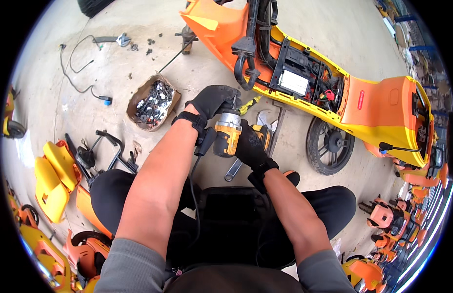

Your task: The person uses a power driver and their hands to disassemble components on an orange electric scooter, removing a plastic panel and manipulating wiring connectors.

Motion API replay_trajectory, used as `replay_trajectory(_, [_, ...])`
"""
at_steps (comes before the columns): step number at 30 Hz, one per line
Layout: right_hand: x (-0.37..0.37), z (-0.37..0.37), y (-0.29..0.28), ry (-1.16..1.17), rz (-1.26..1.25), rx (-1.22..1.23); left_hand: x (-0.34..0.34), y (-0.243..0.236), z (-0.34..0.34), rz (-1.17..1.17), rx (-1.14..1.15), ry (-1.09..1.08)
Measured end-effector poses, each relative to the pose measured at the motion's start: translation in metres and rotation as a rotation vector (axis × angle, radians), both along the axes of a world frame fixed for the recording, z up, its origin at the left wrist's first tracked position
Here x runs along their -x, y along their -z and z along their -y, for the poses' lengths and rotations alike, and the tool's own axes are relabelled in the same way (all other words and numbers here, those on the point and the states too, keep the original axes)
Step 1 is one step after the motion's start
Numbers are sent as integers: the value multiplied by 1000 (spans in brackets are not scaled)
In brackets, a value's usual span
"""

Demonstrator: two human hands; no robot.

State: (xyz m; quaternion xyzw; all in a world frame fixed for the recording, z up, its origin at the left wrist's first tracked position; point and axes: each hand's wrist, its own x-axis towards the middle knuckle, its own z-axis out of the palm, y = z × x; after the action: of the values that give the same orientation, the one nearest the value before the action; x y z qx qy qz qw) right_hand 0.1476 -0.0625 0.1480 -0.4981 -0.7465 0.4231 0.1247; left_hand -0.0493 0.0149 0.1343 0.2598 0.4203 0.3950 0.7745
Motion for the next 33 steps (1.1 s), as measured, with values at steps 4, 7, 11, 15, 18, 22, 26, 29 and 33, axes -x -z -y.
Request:
replay_trajectory(4, [3, -18, 26, 18, -28, -131, 0, 10, -25, -60, 38, 62])
replay_trajectory(7, [13, -22, 36, 112, -46, -81, 3, 7, -33, -52, 14, 73])
replay_trajectory(11, [20, -28, 29, 153, -77, -60, 8, 2, -43, -121, 20, 109])
replay_trajectory(15, [16, -30, 34, 136, 22, -171, 6, 0, -47, -83, -15, 137])
replay_trajectory(18, [12, -32, 35, 141, 127, -244, 3, 1, -46, -167, -136, 203])
replay_trajectory(22, [5, -40, 39, 120, 203, -350, 0, 15, -47, -152, -122, 191])
replay_trajectory(26, [2, -46, 41, 118, 237, -415, -2, 15, -48, -114, -21, 141])
replay_trajectory(29, [5, -48, 43, 143, 237, -424, 0, 6, -47, -213, -187, 213])
replay_trajectory(33, [7, -47, 44, 148, 233, -290, -4, 2, -51, -331, -172, 218])
